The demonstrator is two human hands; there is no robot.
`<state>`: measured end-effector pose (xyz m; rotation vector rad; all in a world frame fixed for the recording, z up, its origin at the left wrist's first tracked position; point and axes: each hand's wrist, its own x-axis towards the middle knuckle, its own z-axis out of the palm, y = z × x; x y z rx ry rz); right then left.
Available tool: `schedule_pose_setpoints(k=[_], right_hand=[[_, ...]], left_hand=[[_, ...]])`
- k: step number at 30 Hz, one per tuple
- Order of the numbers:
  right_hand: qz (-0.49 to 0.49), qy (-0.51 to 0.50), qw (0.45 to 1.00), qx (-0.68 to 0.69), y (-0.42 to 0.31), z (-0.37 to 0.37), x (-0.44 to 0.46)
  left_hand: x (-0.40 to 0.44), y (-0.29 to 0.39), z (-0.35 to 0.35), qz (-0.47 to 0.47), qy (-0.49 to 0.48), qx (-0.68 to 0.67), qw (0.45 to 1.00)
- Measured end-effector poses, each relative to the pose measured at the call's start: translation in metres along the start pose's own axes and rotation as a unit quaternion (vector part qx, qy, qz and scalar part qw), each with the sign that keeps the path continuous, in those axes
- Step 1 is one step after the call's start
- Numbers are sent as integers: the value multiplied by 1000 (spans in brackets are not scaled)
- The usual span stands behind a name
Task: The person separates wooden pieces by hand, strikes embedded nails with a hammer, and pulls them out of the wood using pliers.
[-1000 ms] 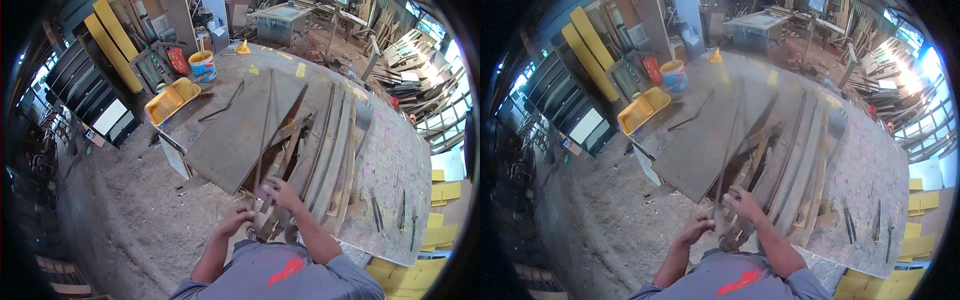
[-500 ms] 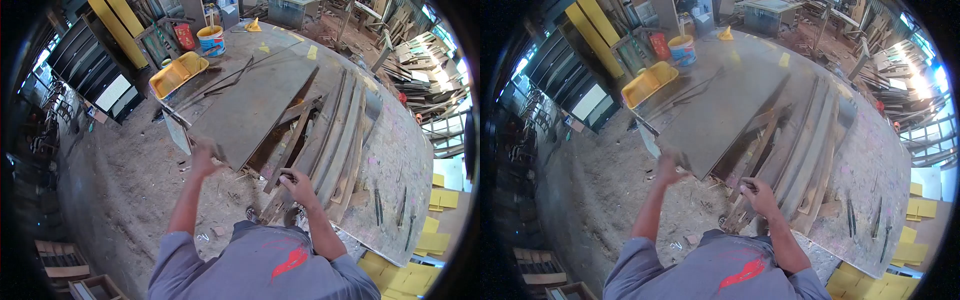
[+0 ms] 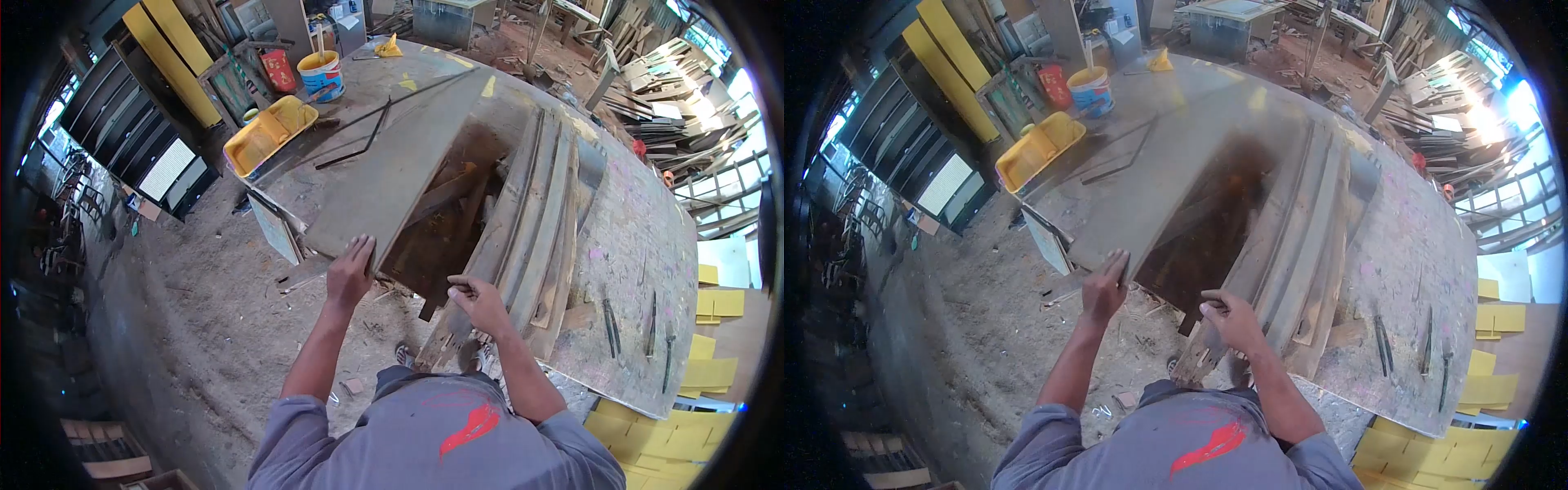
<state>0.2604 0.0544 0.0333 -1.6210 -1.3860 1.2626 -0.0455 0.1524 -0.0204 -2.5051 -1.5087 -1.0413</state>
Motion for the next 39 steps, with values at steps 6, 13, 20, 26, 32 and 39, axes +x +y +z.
schedule_pose_setpoints(k=[6, 13, 20, 26, 32, 39], right_hand=[[-33, -10, 999, -21, -23, -4, 15], [-49, -52, 997, -12, -6, 6, 21], [51, -138, 977, 154, -12, 37, 46], [200, -140, 860, 447, -45, 96, 113], [132, -113, 894, 413, -30, 139, 126], [37, -115, 961, 249, -49, 74, 112]], left_hand=[[83, 30, -91, -127, 215, -71, 966], [118, 40, -175, -256, 374, -172, 875], [75, 62, -226, -362, 456, -186, 792], [24, 85, -277, -385, 418, -90, 818], [4, 122, -277, -416, 369, -107, 824], [3, 169, -266, -195, 261, -104, 940]])
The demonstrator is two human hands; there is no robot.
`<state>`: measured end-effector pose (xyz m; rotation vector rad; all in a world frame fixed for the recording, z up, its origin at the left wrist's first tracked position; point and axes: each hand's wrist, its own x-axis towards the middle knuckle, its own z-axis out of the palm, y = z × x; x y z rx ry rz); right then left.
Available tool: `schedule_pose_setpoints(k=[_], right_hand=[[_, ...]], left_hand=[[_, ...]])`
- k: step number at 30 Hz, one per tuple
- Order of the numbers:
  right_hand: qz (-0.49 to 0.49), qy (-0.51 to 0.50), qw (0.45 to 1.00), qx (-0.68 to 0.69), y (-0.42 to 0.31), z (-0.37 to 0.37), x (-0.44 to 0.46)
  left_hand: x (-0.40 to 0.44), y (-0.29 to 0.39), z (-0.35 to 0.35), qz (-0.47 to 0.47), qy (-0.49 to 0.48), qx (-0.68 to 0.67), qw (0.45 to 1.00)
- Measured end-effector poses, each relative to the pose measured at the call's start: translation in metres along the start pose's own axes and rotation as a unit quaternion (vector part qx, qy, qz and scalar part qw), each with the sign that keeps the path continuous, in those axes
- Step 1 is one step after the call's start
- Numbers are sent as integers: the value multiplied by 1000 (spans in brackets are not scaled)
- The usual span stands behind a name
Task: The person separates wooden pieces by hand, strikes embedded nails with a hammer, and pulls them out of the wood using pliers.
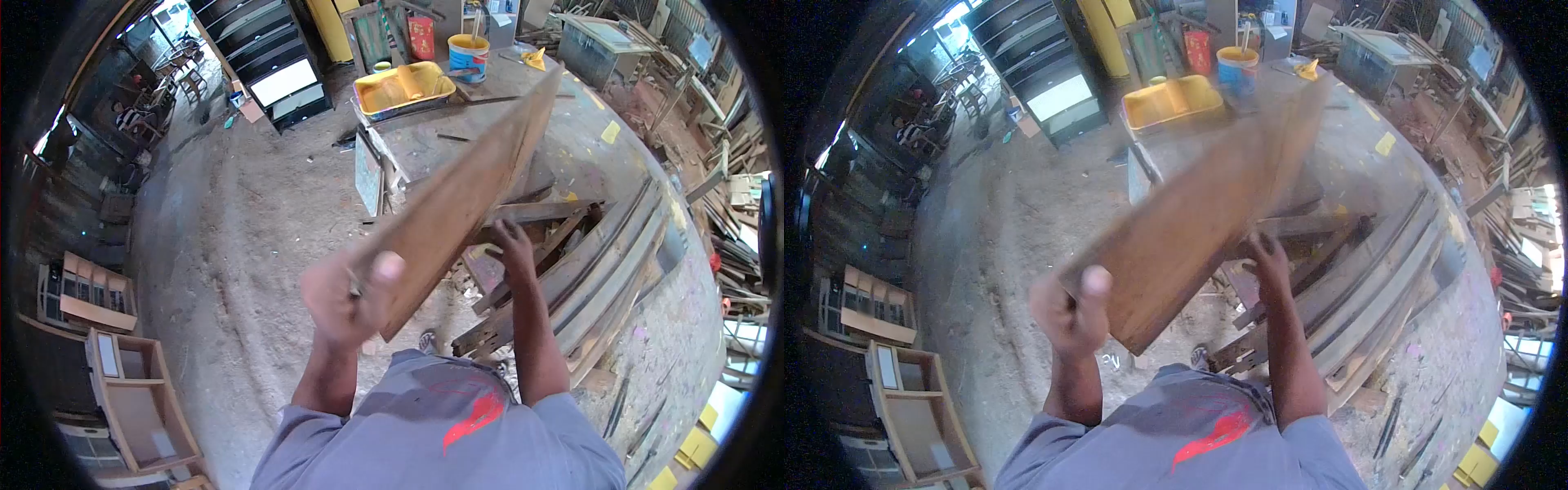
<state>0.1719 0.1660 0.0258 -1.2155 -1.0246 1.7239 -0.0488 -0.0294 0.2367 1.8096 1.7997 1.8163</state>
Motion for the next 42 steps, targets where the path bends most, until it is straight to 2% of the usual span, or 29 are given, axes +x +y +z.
schedule_pose_setpoints(k=[1, 2, 3, 5, 7, 9, 11, 12, 14, 16, 18, 20, 21, 23, 25, 26, 29, 30, 32, 33, 36, 39, 41, 42], right_hand=[[-30, 22, 999, -7, -29, -3, -18], [-37, -6, 995, 94, -55, -8, -33], [-44, -31, 979, 196, -81, -14, -50], [-89, -68, 960, 257, -139, -17, -96], [-117, -37, 965, 231, -146, -37, -116], [-111, 56, 985, 117, -124, -67, -126], [-95, 50, 990, 88, -115, -84, -137], [-82, 50, 991, 94, -106, -94, -137], [-48, 63, 991, 108, -83, -116, -132], [-57, 88, 990, 97, -59, -133, -120], [-63, 113, 987, 91, -41, -149, -118], [-62, 132, 986, 86, -30, -162, -119], [-64, 140, 985, 83, -25, -168, -116], [-56, 155, 981, 100, -9, -188, -108], [-27, 175, 981, 77, -11, -192, -110], [-1, 184, 982, 45, -13, -193, -108], [28, 252, 967, -22, 14, -210, -93], [30, 279, 959, -41, 25, -217, -86], [44, 334, 916, -216, 25, -214, -87], [49, 355, 884, -301, 24, -210, -87], [63, 354, 881, -306, -5, -191, -103], [-14, 407, 862, -303, 7, -202, -112], [-104, 428, 805, -397, 9, -220, -118], [-141, 425, 811, -377, 5, -233, -119]], left_hand=[[0, 5, 4, 77, -39, 17, 996], [0, 11, 9, 154, -78, 33, 984], [-4, 17, 15, 168, -107, 11, 980], [-17, 32, 29, 197, -173, -40, 964], [-22, 46, 39, 256, -243, -54, 934], [-35, 51, 52, 296, -299, -66, 905], [-55, 51, 65, 317, -336, -73, 884], [-60, 52, 67, 284, -395, -98, 868], [-59, 46, 72, 249, -457, -103, 848], [-51, 18, 79, 199, -508, -118, 830], [-70, -45, 95, 23, -485, -84, 870], [-79, -101, 118, -66, -434, 71, 896], [-94, -140, 132, -163, -431, 39, 887], [-124, -188, 161, -330, -442, -14, 834], [-120, -177, 176, -463, -476, -54, 746], [-126, -165, 182, -569, -394, -119, 711], [-146, -186, 201, -631, -335, -121, 689], [-159, -194, 207, -611, -308, -139, 716], [-181, -204, 214, -565, -247, -175, 767], [-185, -203, 213, -559, -254, -170, 770], [-180, -195, 216, -548, -256, -186, 775], [-179, -166, 209, -549, -229, -239, 768], [-161, -150, 209, -531, -217, -240, 783], [-149, -151, 212, -503, -256, -249, 787]])
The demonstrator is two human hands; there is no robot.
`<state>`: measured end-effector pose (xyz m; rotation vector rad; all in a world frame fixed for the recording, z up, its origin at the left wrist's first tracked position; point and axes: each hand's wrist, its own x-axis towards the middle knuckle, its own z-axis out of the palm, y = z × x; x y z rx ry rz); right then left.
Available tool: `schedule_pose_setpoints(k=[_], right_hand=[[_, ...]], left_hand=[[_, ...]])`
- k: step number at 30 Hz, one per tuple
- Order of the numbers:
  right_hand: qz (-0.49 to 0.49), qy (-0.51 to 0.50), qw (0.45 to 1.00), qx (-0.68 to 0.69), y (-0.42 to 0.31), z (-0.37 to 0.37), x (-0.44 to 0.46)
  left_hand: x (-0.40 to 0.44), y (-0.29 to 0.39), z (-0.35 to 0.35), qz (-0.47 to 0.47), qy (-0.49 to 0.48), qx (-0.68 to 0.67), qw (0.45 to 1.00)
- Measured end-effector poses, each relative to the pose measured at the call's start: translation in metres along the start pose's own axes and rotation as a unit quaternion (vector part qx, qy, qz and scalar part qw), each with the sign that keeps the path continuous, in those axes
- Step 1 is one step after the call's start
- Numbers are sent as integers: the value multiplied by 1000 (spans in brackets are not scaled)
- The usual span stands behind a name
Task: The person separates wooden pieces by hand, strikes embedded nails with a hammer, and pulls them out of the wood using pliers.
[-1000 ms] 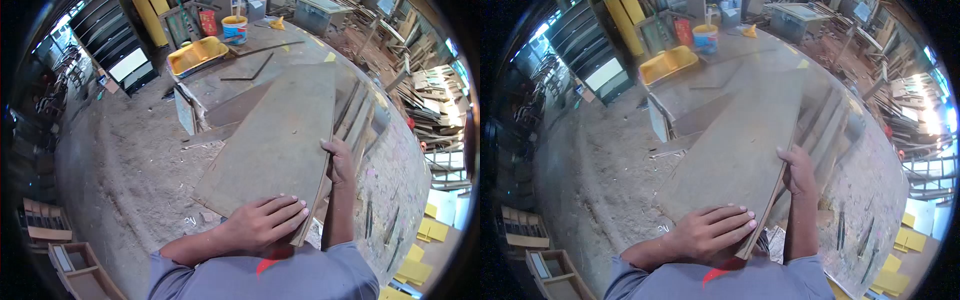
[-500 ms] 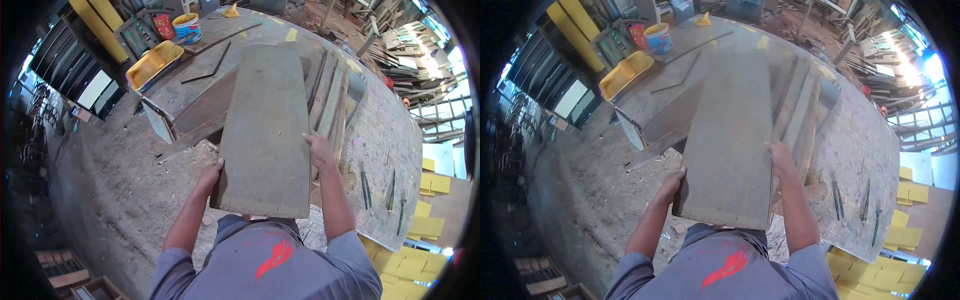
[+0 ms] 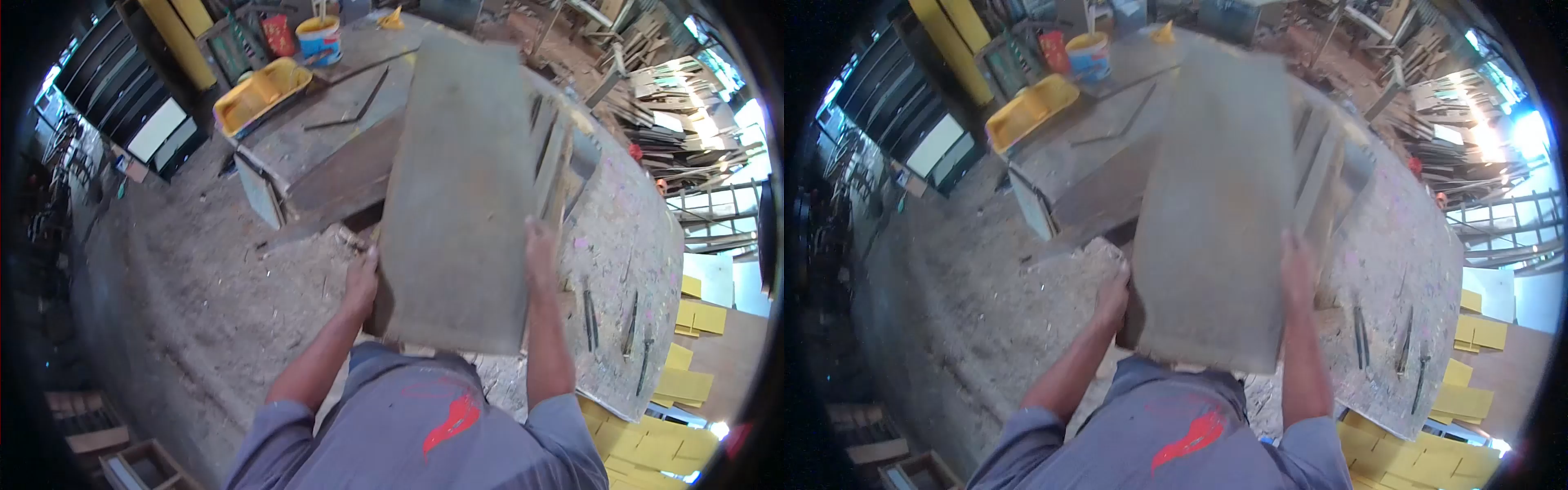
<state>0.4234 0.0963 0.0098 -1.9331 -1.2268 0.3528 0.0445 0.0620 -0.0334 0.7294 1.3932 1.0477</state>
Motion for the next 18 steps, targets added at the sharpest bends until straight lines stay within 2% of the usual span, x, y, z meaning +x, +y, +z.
schedule_pose_setpoints(k=[1, 3, 6, 9, 17, 18], right_hand=[[20, -11, 999, 39, -5, -13, 7], [91, -42, 987, 126, -28, -45, 23], [97, -32, 963, 250, -39, -79, 32], [59, 10, 963, 263, -36, -102, 31], [95, 28, 916, 388, -17, -141, 9], [95, 29, 914, 394, -10, -142, 8]], left_hand=[[7, 8, -1, 12, -43, 22, 999], [-16, 84, 12, 38, -163, -42, 985], [-20, 137, 17, 23, -295, -90, 951], [-42, 169, 29, 67, -369, -73, 924], [-83, 183, 61, 83, -496, -110, 857], [-88, 185, 66, 107, -513, -96, 846]])
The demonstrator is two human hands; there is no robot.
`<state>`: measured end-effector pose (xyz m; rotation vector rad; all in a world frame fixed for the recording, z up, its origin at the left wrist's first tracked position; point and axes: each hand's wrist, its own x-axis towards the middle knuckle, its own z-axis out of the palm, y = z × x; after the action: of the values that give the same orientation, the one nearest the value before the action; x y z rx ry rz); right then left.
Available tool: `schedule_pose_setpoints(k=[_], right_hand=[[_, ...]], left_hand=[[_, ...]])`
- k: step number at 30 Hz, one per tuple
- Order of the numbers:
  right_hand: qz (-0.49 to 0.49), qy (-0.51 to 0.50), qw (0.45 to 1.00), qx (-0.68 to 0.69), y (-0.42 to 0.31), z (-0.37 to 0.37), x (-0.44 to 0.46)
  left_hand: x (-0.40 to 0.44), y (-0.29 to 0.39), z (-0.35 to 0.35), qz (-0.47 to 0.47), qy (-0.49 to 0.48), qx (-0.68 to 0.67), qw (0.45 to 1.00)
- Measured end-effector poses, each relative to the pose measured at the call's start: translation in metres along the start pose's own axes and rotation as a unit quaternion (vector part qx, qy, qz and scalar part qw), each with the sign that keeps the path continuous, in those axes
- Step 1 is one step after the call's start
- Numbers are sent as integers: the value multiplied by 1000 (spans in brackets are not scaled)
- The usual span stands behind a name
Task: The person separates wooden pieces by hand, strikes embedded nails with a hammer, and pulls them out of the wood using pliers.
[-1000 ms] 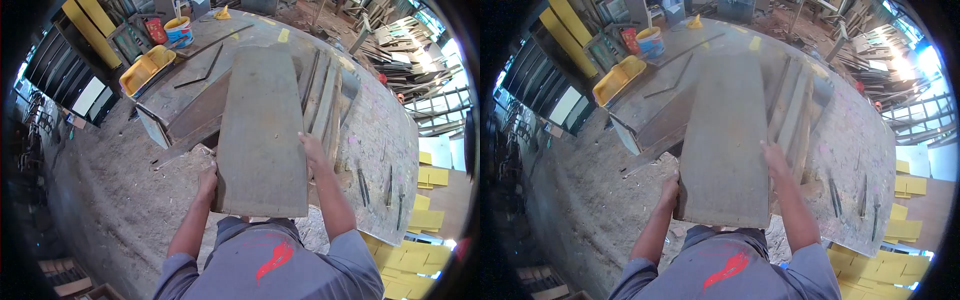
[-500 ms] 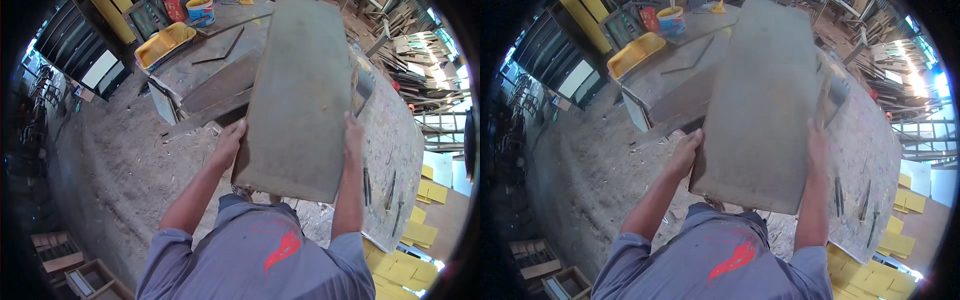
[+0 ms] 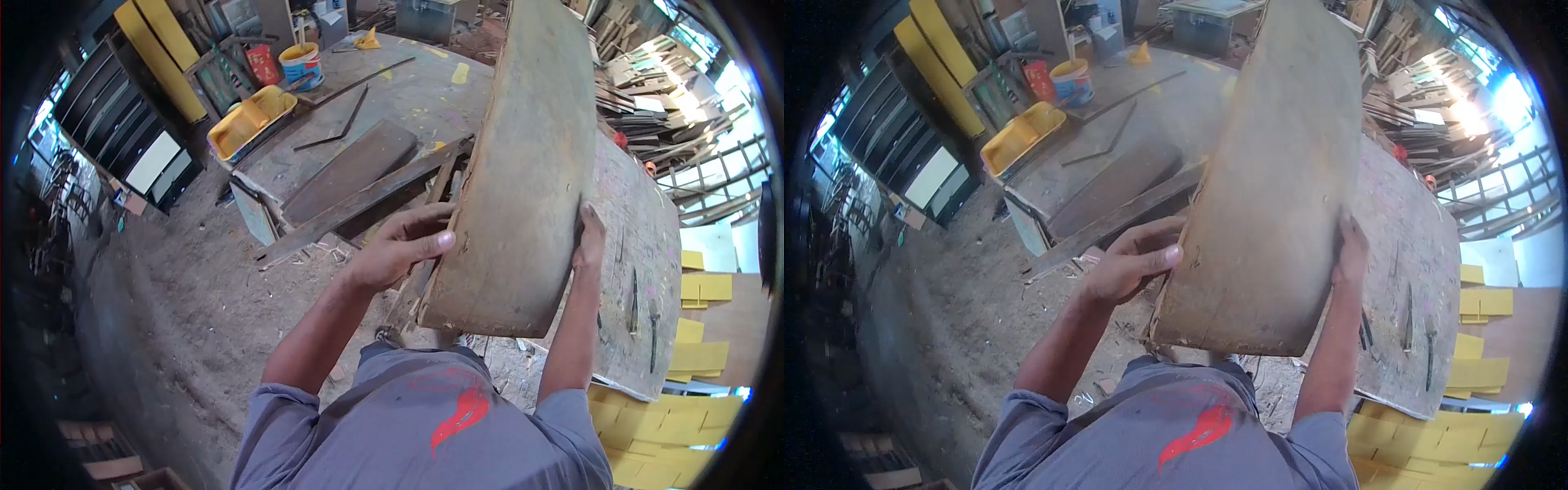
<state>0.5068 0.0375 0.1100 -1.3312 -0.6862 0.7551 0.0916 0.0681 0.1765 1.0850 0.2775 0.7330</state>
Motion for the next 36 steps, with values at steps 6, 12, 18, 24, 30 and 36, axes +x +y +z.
schedule_pose_setpoints(k=[6, 12, 18, 24, 30, 36], right_hand=[[65, -17, 997, -39, 55, -30, 15], [222, -92, 961, 140, 113, -44, 16], [216, -105, 970, 38, 146, -85, 37], [173, -93, 972, -128, 127, -129, 50], [91, -111, 949, -282, 128, -200, 62], [25, 98, 910, -401, 114, -330, -10]], left_hand=[[20, 8, 67, 13, -47, 98, 994], [56, -20, 107, -18, 18, 138, 990], [72, -56, 146, -17, 104, 175, 979], [86, -75, 205, -84, 169, 152, 970], [71, -137, 215, -129, 189, 102, 968], [46, -195, 199, -153, 221, 50, 962]])
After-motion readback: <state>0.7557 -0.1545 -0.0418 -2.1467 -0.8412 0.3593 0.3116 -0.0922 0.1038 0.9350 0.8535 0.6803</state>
